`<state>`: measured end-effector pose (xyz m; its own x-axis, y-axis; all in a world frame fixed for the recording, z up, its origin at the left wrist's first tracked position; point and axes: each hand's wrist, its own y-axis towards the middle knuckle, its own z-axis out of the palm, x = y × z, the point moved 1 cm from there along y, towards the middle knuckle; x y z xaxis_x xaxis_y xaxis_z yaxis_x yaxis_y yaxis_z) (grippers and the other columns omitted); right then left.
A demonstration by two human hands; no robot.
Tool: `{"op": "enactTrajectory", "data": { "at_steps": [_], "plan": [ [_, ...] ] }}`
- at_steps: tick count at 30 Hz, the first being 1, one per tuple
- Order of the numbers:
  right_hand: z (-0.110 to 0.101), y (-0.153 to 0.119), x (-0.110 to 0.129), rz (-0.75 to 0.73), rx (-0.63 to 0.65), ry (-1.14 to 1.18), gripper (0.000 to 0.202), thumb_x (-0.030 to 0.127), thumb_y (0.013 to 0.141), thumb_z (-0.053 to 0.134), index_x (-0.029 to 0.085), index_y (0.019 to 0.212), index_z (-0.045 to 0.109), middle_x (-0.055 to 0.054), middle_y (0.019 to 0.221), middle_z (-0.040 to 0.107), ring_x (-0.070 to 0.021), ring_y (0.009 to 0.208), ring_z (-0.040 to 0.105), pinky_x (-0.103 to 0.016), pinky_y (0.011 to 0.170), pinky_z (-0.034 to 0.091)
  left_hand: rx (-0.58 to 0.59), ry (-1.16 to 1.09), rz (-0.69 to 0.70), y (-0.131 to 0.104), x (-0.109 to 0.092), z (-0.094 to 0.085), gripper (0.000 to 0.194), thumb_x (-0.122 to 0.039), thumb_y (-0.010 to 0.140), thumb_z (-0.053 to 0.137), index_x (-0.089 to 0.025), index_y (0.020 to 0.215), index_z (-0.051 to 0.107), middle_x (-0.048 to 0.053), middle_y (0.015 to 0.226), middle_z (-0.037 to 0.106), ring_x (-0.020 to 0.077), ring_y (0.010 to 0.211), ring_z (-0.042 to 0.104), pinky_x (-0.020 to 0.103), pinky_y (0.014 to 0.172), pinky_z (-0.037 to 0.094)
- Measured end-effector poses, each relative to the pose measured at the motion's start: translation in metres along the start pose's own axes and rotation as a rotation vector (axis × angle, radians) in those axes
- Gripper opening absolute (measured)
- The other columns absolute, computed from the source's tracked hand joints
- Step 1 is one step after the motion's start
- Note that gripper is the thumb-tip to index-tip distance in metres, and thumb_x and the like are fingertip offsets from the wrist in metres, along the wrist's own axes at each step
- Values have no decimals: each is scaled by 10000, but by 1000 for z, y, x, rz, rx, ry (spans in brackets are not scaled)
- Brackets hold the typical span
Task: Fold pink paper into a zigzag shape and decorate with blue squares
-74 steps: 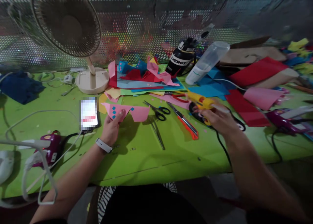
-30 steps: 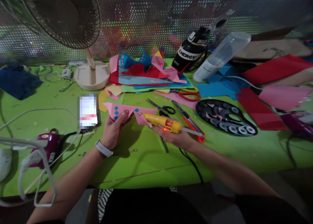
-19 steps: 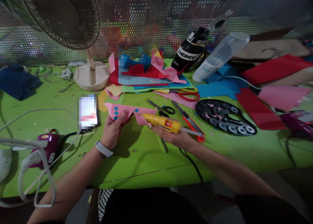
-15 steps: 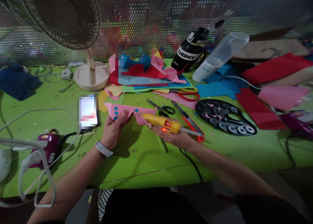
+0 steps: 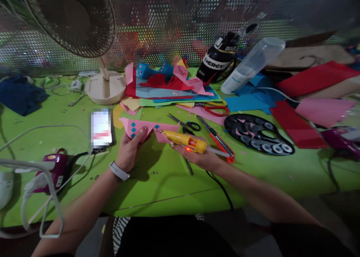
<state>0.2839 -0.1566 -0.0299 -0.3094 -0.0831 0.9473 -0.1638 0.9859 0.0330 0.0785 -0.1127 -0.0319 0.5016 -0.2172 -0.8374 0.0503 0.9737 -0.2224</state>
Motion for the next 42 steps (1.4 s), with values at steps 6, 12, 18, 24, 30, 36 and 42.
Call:
{"op": "enactTrajectory", "data": {
  "at_steps": [6, 12, 18, 24, 30, 36, 42],
  "plan": [
    [-3, -1, 8, -73, 8, -270, 294, 469, 824, 629, 236, 700, 500, 34, 572, 485, -130, 485, 451, -283, 464, 346, 9, 45, 22, 1, 0, -1, 296, -303, 638, 861, -154, 835, 697, 30, 876, 737, 156, 830, 705, 271, 812, 561],
    [-16, -5, 17, -269, -29, -647, 365, 562, 819, 597, 229, 735, 473, 8, 608, 518, -134, 500, 447, -271, 495, 289, 12, 45, 79, 5, -3, -5, 302, -307, 641, 861, -164, 839, 682, 18, 881, 729, 163, 872, 703, 301, 852, 544],
    [-71, -18, 7, -232, -126, -848, 349, 556, 826, 585, 219, 780, 507, -37, 713, 584, -163, 582, 511, -282, 537, 335, 8, 14, 98, 7, -8, -3, 256, -274, 652, 851, -175, 807, 674, 9, 872, 721, 164, 883, 700, 274, 795, 544],
    [-148, -41, -49, -17, -281, -1019, 344, 535, 751, 627, 212, 868, 618, -94, 872, 655, -246, 751, 617, -341, 636, 457, -15, 20, 120, 12, -8, -5, 284, -280, 626, 860, -197, 817, 667, 9, 907, 730, 172, 878, 707, 287, 795, 550],
    [-192, -56, -95, 24, -315, -1072, 431, 554, 778, 583, 187, 988, 666, -144, 1016, 659, -315, 961, 625, -429, 801, 501, -38, 0, 152, 19, -7, -8, 286, -284, 603, 868, -207, 799, 675, 5, 909, 740, 177, 893, 711, 307, 839, 551],
    [-195, -59, -85, -1, -226, -1141, 347, 372, 791, 583, 152, 1043, 673, -180, 1108, 649, -354, 1030, 618, -474, 860, 497, -81, -22, 146, 19, -8, -9, 309, -266, 573, 877, -208, 802, 678, 3, 902, 742, 174, 889, 708, 272, 791, 569],
    [-112, -49, -26, -392, -129, -1090, 294, 213, 892, 513, 194, 1152, 649, -120, 1077, 677, -281, 999, 629, -440, 863, 494, -65, -28, 126, 18, -7, -10, 274, -277, 626, 846, -198, 821, 670, 16, 933, 730, 169, 873, 705, 262, 751, 557]
  ]
}}
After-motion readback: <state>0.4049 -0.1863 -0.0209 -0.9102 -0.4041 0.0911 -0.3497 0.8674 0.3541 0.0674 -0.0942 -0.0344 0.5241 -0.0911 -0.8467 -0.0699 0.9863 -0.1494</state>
